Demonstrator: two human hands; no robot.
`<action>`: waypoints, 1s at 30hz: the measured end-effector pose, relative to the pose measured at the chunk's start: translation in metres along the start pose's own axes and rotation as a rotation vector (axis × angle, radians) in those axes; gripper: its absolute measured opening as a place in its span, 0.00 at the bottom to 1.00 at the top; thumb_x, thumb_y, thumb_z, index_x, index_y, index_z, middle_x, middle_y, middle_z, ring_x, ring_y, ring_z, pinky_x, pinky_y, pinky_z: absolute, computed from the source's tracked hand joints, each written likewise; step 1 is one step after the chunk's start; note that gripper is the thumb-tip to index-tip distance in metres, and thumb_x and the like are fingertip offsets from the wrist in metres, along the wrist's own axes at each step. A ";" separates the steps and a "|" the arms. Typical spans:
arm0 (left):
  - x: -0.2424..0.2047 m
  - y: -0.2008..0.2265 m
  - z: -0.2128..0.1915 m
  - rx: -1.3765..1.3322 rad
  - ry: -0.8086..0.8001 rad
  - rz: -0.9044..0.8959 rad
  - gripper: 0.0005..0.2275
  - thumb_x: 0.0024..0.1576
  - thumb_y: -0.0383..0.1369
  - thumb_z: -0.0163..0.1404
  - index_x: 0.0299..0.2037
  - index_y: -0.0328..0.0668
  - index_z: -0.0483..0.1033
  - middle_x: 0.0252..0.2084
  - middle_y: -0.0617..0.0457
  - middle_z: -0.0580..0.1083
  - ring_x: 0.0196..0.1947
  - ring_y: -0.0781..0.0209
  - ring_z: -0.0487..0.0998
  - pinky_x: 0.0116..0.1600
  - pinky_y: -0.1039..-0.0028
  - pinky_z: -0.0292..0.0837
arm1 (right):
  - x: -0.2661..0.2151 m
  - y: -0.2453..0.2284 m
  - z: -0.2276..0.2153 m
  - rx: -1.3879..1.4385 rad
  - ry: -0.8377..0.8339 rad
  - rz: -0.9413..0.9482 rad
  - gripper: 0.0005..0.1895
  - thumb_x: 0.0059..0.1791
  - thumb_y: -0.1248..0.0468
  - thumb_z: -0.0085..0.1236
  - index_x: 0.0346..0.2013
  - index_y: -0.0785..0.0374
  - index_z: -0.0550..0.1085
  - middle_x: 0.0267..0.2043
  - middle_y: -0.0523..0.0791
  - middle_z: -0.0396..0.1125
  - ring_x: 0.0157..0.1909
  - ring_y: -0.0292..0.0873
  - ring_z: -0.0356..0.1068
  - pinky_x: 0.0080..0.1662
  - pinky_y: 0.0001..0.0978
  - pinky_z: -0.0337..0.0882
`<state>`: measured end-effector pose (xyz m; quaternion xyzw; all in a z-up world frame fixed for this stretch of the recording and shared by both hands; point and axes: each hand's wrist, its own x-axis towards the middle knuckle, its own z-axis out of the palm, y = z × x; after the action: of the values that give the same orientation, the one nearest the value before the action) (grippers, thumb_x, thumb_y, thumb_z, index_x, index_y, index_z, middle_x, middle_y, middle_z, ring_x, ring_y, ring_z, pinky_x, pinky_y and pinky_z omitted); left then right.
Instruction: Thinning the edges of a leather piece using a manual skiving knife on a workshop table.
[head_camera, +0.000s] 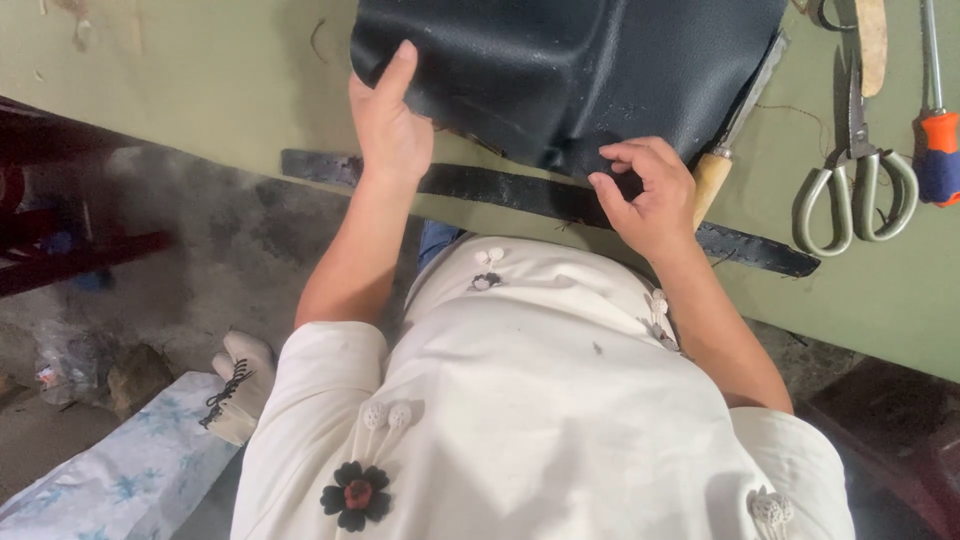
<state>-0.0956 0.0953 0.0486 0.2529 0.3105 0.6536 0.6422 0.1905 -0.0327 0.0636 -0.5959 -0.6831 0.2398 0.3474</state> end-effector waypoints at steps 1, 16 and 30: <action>-0.002 -0.004 0.005 -0.001 -0.005 -0.002 0.11 0.60 0.28 0.62 0.50 0.38 0.78 0.49 0.48 0.78 0.53 0.47 0.76 0.61 0.58 0.71 | 0.001 0.000 0.000 -0.002 0.005 0.001 0.10 0.53 0.64 0.65 0.47 0.64 0.79 0.45 0.48 0.72 0.41 0.42 0.72 0.47 0.34 0.72; 0.024 0.013 0.002 0.330 0.426 0.069 0.23 0.44 0.22 0.70 0.50 0.30 0.77 0.47 0.36 0.81 0.48 0.41 0.84 0.56 0.53 0.86 | -0.002 0.001 -0.005 0.043 0.018 -0.009 0.11 0.51 0.65 0.66 0.48 0.64 0.78 0.43 0.47 0.71 0.41 0.42 0.71 0.46 0.34 0.73; -0.017 -0.017 -0.013 0.094 0.074 0.194 0.27 0.68 0.44 0.58 0.69 0.32 0.64 0.69 0.40 0.65 0.71 0.45 0.62 0.76 0.51 0.52 | -0.001 0.006 -0.002 0.084 0.026 -0.040 0.11 0.51 0.67 0.67 0.47 0.62 0.77 0.45 0.47 0.70 0.37 0.41 0.70 0.43 0.33 0.72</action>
<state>-0.0926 0.0767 0.0280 0.2874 0.3384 0.7063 0.5514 0.1959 -0.0334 0.0605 -0.5700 -0.6798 0.2534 0.3857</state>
